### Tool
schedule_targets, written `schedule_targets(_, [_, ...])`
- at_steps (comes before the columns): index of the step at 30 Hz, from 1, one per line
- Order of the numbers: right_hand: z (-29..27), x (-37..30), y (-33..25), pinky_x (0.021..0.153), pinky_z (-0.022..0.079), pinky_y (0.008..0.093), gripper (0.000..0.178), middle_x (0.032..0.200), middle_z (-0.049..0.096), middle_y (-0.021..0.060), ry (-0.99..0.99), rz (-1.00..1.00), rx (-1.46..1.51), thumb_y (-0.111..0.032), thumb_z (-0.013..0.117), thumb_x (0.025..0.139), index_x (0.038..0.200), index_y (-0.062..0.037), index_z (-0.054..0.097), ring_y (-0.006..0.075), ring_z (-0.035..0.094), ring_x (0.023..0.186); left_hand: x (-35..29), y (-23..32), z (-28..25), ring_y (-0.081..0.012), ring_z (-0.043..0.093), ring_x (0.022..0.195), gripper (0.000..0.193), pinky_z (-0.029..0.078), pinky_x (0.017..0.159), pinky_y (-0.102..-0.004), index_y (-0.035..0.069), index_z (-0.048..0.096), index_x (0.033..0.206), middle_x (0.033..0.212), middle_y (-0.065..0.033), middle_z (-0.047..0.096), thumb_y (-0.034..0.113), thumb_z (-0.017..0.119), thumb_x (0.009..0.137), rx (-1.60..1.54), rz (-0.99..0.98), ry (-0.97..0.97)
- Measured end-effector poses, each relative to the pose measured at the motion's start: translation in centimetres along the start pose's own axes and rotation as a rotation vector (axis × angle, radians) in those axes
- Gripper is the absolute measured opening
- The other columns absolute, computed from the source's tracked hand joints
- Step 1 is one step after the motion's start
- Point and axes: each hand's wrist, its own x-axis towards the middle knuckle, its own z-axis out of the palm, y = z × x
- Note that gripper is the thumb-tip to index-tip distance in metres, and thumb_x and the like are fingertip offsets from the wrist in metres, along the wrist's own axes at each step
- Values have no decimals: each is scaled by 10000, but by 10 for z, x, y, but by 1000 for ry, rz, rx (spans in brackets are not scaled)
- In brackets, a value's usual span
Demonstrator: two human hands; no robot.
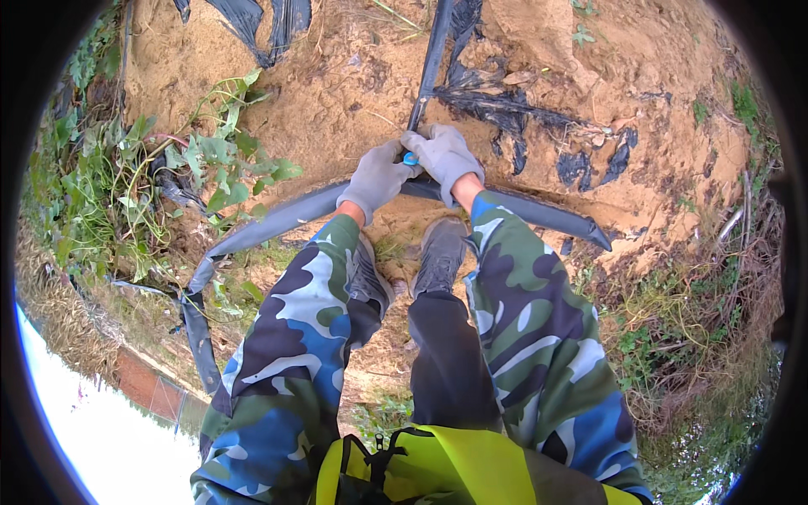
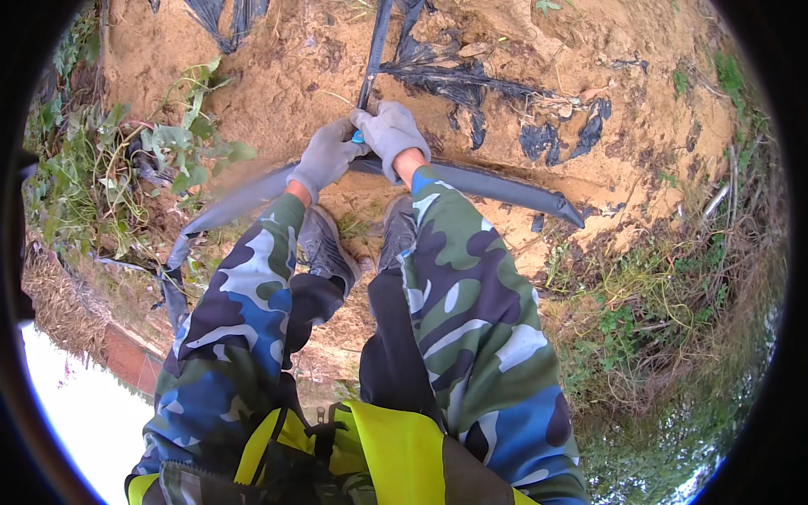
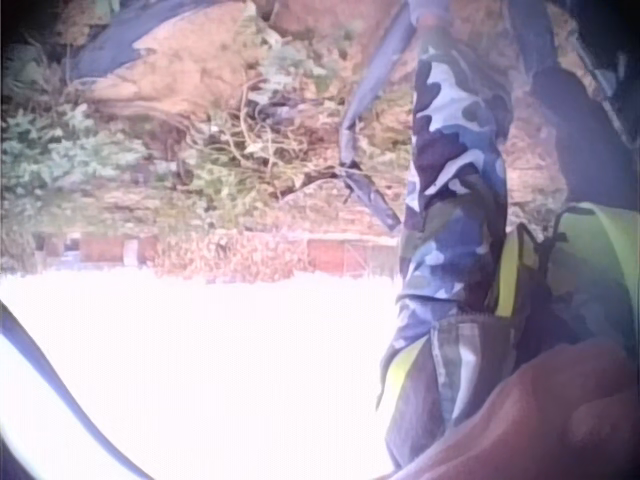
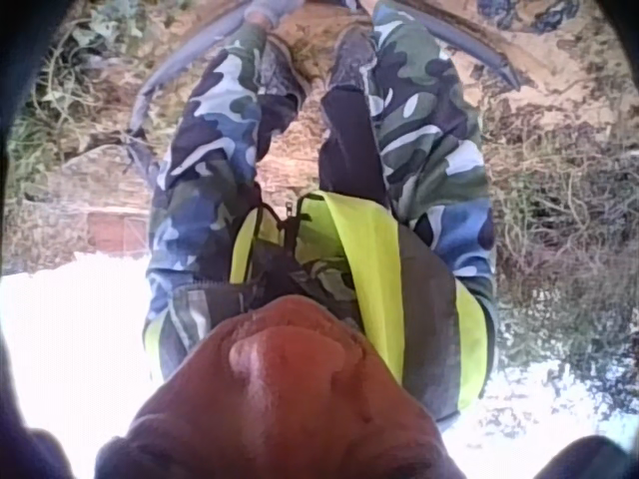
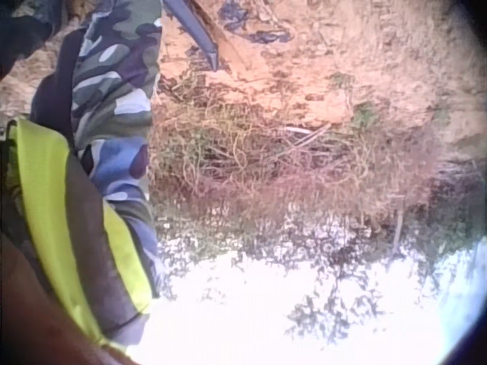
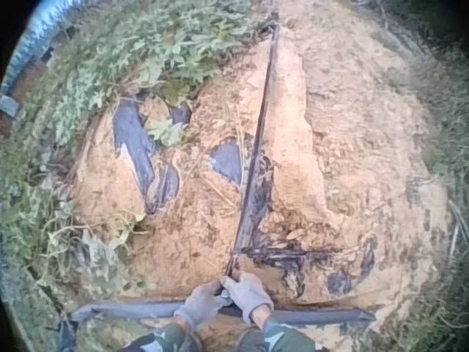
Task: The person repairs a black irrigation pipe in a garden bed. They use a small blue tool to puncture the pipe and then insert a connector to join two pipe sections together.
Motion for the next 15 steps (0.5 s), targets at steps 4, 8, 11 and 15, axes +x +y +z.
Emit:
schedule_targets(4, [3, 1, -1, 883, 508, 452, 457, 1020, 708, 242, 238, 18, -145, -403, 657, 898, 1046, 28, 681, 381, 671, 1019, 4, -10, 3, -436, 641, 1011, 414, 494, 854, -482, -10, 654, 1075, 997, -263, 686, 295, 763, 818, 27, 24, 0])
schedule_targets(8, [1, 6, 1, 833, 519, 432, 617, 1021, 722, 212, -49, -21, 239, -530, 711, 830, 1074, 35, 670, 373, 678, 992, 3, -14, 4, -445, 637, 1006, 433, 493, 854, -481, -29, 646, 1071, 1002, -275, 682, 300, 763, 816, -19, 59, -14])
schedule_targets(11, [0, 9, 1, 848, 514, 440, 622, 1032, 723, 205, 82, -55, -156, -544, 700, 837, 1096, 21, 678, 374, 678, 994, 2, -12, 3, -445, 636, 1009, 437, 494, 856, -479, -30, 646, 1074, 1010, -269, 684, 302, 764, 816, -11, 28, -19])
schedule_targets(15, [3, 8, 0, 849, 509, 426, 673, 1003, 720, 217, 152, 3, -210, -567, 721, 805, 1088, 43, 689, 357, 685, 968, 0, -8, 1, -429, 641, 1023, 434, 494, 862, -481, -21, 649, 1087, 1032, -259, 687, 295, 764, 811, 82, 30, 7])
